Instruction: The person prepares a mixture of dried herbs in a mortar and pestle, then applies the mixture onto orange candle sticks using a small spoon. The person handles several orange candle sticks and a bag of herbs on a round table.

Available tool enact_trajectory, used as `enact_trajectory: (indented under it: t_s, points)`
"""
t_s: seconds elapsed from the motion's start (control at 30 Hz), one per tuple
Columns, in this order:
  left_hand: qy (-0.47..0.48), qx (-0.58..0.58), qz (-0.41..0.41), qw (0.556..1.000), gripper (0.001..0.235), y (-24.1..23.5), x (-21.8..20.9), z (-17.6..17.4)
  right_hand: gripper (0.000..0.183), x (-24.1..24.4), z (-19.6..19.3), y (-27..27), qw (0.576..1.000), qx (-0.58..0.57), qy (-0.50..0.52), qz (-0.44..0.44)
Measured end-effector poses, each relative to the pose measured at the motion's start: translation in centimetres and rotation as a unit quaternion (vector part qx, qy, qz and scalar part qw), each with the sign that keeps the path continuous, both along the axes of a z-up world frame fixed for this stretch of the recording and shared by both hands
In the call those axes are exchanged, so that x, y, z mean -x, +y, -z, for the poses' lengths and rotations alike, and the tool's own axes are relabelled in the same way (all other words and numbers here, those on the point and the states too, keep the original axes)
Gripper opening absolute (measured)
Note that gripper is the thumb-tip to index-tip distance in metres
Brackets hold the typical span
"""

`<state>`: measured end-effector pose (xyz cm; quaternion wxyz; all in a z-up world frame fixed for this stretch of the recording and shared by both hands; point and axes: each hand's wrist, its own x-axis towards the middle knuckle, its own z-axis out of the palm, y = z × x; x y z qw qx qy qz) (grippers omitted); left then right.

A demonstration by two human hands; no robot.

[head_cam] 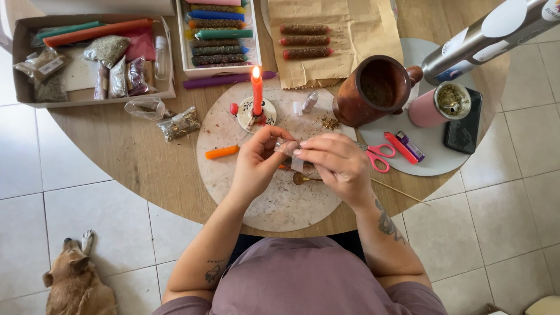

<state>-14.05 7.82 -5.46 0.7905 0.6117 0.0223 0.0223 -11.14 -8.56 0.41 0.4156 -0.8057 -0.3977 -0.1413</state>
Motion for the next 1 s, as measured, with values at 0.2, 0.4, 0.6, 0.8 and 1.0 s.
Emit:
enact_trajectory:
  t_s: [0.2, 0.4, 0.6, 0.8, 1.0]
  points:
    - [-0.002, 0.08, 0.017, 0.997, 0.014, -0.1, 0.0, -1.3, 0.024, -0.7, 3.5, -1.2, 0.991, 0.03, -0.127, -0.002]
    - [-0.064, 0.065, 0.014, 0.996, 0.02, -0.6, 0.6, -0.8, 0.039, 0.1, 2.7, -1.2, 0.952, 0.124, -0.278, -0.004]
    - [0.034, 0.136, 0.053, 0.989, 0.021, 0.1, 1.3, -1.0, 0.03, 1.5, 3.9, -1.0, 0.92, 0.148, -0.362, 0.014]
    - [-0.1, -0.074, 0.063, 0.99, 0.05, 1.2, 3.5, -2.6, 0.016, 2.5, 4.8, -1.4, 0.998, -0.037, 0.006, 0.055]
    - [-0.233, -0.325, -0.124, 0.908, 0.021, 0.9, 4.2, -1.0, 0.024, 3.0, 5.7, 0.3, 0.996, -0.029, 0.065, 0.048]
